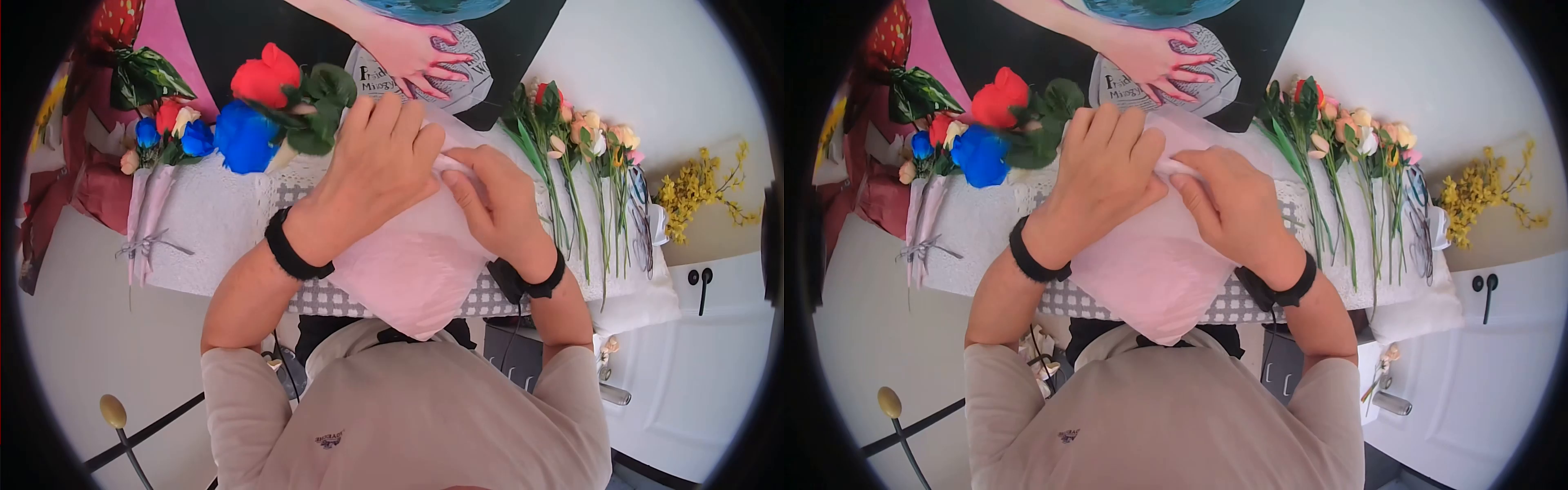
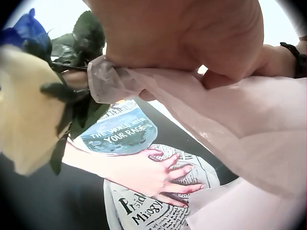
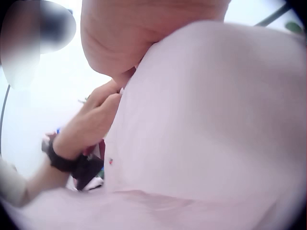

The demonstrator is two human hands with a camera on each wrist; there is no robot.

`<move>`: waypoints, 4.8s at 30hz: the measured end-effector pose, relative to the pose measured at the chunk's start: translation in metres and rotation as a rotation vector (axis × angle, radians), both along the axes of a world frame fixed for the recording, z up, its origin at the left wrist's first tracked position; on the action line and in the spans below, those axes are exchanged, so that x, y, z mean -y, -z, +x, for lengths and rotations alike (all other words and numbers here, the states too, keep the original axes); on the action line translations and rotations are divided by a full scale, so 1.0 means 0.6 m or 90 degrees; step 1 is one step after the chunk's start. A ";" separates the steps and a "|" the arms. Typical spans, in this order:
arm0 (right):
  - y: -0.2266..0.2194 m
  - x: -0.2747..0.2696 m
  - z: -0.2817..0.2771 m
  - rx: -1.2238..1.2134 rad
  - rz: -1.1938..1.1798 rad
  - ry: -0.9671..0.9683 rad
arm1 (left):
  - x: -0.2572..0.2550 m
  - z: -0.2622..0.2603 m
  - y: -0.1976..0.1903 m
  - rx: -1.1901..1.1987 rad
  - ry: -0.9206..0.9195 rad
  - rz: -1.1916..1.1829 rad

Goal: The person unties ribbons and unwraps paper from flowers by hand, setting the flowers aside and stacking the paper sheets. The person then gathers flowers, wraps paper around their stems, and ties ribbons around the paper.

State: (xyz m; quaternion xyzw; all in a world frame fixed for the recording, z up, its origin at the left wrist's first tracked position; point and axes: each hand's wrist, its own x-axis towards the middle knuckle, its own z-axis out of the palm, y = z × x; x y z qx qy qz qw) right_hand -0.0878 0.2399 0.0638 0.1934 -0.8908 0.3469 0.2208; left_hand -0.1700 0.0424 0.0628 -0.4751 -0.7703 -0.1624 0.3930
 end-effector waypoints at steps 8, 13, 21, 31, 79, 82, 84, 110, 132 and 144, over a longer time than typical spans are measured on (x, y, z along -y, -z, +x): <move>0.015 -0.007 0.004 -0.144 0.080 0.044 | -0.011 0.002 -0.005 -0.025 0.004 0.022; 0.016 -0.017 0.000 0.186 -0.175 -0.026 | -0.012 -0.009 0.001 -0.096 -0.012 0.069; 0.003 0.003 0.000 -0.185 0.157 0.045 | 0.015 0.001 -0.001 0.129 -0.001 -0.021; 0.007 0.002 0.005 0.013 -0.025 0.047 | 0.010 -0.008 -0.002 0.020 -0.004 -0.020; 0.017 0.005 0.003 -0.147 0.240 0.061 | 0.022 -0.038 0.019 0.035 -0.023 0.089; 0.020 0.004 0.003 -0.144 0.223 0.043 | 0.024 -0.034 0.018 0.172 -0.001 0.048; 0.026 0.001 0.001 -0.126 0.195 0.039 | 0.018 -0.029 0.011 0.138 -0.012 0.077; 0.021 -0.008 0.006 0.050 0.038 0.010 | 0.008 -0.035 0.007 -0.051 -0.020 0.047; 0.009 -0.017 0.009 0.223 -0.060 -0.057 | 0.006 -0.030 0.015 -0.026 0.005 0.013; 0.032 -0.002 -0.002 0.044 0.037 -0.011 | 0.009 -0.019 0.021 0.043 -0.020 0.026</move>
